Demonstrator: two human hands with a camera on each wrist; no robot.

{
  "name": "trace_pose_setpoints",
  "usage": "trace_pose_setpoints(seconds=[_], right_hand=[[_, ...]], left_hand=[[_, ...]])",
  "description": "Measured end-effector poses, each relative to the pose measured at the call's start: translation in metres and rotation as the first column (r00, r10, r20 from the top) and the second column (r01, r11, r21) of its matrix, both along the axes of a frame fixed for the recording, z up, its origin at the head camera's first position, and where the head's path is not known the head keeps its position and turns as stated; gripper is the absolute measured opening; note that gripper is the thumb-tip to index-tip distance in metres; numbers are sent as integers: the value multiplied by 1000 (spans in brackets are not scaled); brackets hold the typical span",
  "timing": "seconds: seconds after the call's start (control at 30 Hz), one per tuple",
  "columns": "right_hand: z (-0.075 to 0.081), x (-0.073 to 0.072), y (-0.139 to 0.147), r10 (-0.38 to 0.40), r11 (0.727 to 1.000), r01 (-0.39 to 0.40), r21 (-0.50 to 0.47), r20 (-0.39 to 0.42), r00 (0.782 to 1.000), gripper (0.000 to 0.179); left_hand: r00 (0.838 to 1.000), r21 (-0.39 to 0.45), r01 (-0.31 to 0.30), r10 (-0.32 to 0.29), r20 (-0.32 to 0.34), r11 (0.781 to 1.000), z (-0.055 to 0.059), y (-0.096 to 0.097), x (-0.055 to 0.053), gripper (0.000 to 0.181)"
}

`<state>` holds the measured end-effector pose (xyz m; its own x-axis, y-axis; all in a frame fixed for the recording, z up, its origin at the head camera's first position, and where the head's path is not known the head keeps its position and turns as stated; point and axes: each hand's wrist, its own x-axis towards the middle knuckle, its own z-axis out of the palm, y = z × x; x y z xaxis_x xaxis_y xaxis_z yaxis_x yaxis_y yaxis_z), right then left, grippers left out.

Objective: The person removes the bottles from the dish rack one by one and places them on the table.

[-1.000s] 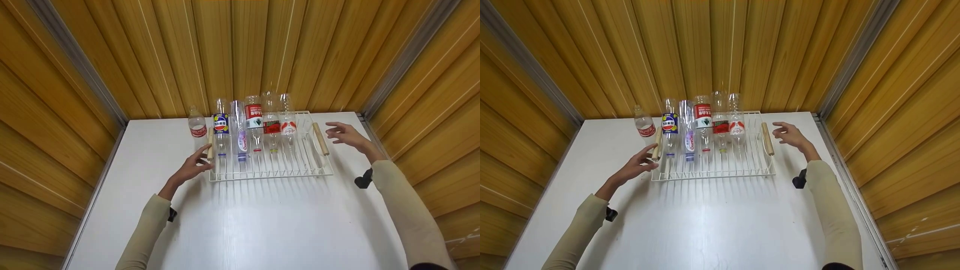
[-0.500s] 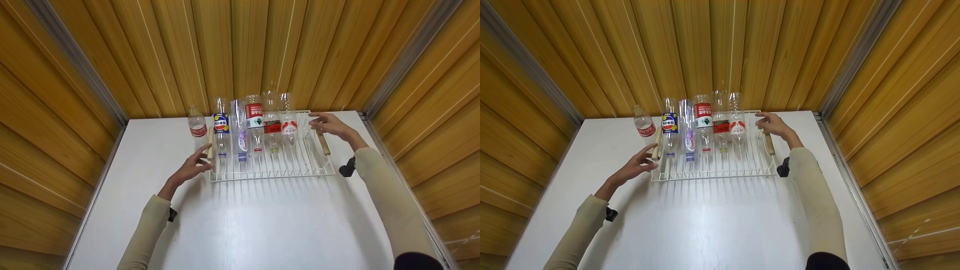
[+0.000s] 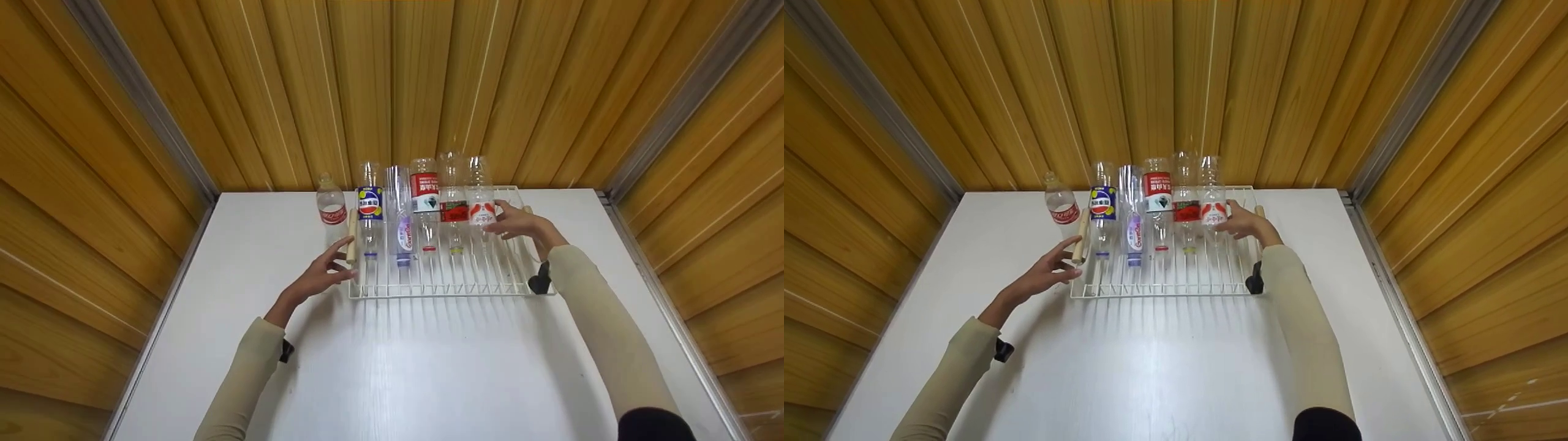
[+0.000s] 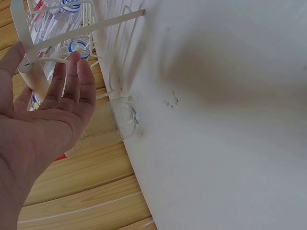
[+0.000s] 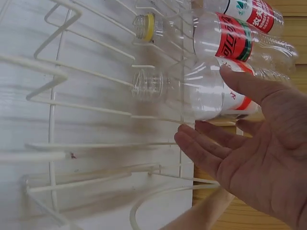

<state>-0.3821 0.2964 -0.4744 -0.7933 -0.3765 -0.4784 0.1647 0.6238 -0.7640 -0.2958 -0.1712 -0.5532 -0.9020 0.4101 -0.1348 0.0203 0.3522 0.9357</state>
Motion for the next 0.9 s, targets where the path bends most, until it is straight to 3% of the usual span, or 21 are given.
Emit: trace_pose_setpoints(seconds=[0.23,0.6,0.9], right_hand=[[-9,1,-12,-61,997,58,46,70,996,103],[-12,-4,-18,-126,992,124,33,47,991,106],[-1,6,-13,-169,986,169,-1,6,986,102]], left_hand=[[1000,-29,-9,10,29,1000,-4,3,-1,81],[1000,-6,1,-1,3,1000,-4,-1,-2,80],[1000,-11,13,-13,-1,1000,-3,-2,-3,79]])
